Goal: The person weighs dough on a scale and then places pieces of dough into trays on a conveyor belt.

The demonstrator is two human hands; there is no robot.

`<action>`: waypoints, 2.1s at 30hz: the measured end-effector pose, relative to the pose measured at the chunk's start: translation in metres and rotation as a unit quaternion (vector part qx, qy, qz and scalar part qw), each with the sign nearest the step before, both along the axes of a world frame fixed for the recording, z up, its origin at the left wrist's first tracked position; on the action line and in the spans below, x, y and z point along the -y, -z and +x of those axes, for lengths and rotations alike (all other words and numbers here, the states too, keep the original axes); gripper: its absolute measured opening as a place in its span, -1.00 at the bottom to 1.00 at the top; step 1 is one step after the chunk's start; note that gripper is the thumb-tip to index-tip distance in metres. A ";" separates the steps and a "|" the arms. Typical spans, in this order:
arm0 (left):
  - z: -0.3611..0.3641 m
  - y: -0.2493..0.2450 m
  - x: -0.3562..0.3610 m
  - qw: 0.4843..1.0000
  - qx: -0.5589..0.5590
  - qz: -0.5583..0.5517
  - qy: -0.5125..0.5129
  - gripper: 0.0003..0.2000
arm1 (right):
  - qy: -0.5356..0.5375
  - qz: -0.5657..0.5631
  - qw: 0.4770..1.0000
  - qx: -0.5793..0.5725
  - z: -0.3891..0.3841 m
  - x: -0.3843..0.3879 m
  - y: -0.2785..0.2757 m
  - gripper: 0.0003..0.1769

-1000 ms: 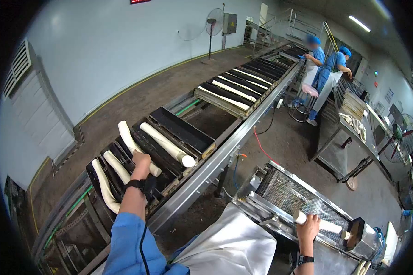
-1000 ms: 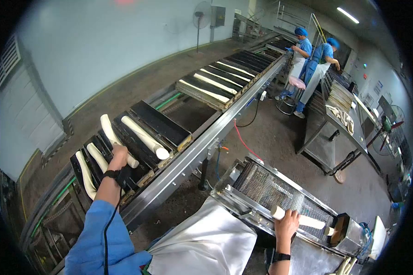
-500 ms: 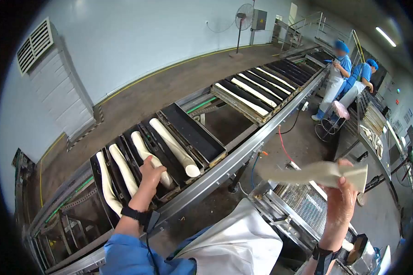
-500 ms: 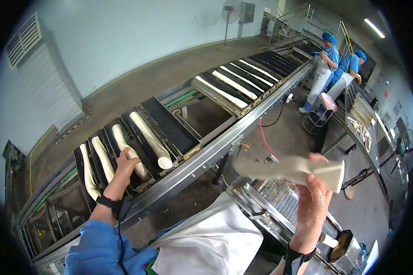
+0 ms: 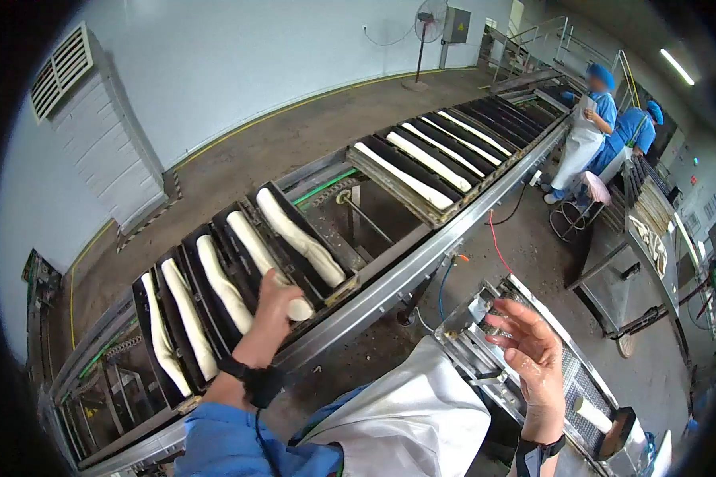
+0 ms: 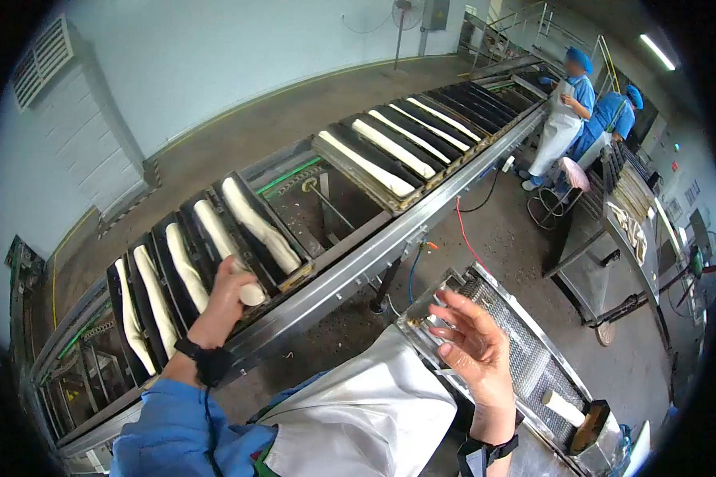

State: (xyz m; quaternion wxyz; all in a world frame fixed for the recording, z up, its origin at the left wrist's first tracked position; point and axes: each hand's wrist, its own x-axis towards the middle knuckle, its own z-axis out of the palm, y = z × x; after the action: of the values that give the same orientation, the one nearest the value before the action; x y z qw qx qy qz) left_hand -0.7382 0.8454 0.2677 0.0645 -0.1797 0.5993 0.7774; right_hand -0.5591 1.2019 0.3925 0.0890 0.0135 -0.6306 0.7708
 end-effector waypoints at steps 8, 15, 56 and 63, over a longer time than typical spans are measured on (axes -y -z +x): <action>-0.019 0.041 0.077 0.844 -0.274 -0.457 -0.056 -0.20 | 0.126 0.104 0.977 0.136 0.033 -0.070 0.078 -0.52; -0.024 -0.027 0.037 0.755 -0.249 -0.604 -0.057 -0.32 | 0.261 0.520 0.764 0.280 0.072 -0.183 0.126 -0.40; -0.112 -0.002 -0.303 0.581 -0.499 -0.494 0.413 -0.63 | 0.855 0.112 0.168 0.477 0.446 -0.118 0.136 -0.05; -0.115 -0.009 -0.310 0.576 -0.485 -0.506 0.421 -0.64 | 0.761 0.280 0.346 0.472 0.393 -0.194 0.164 -0.45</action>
State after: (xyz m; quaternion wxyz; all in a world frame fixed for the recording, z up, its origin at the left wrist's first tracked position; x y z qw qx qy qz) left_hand -0.8529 1.1551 0.2768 -0.0176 0.4933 0.8453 0.2045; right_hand -0.1657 1.3955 0.2281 0.3162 -0.8140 -0.4863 0.0293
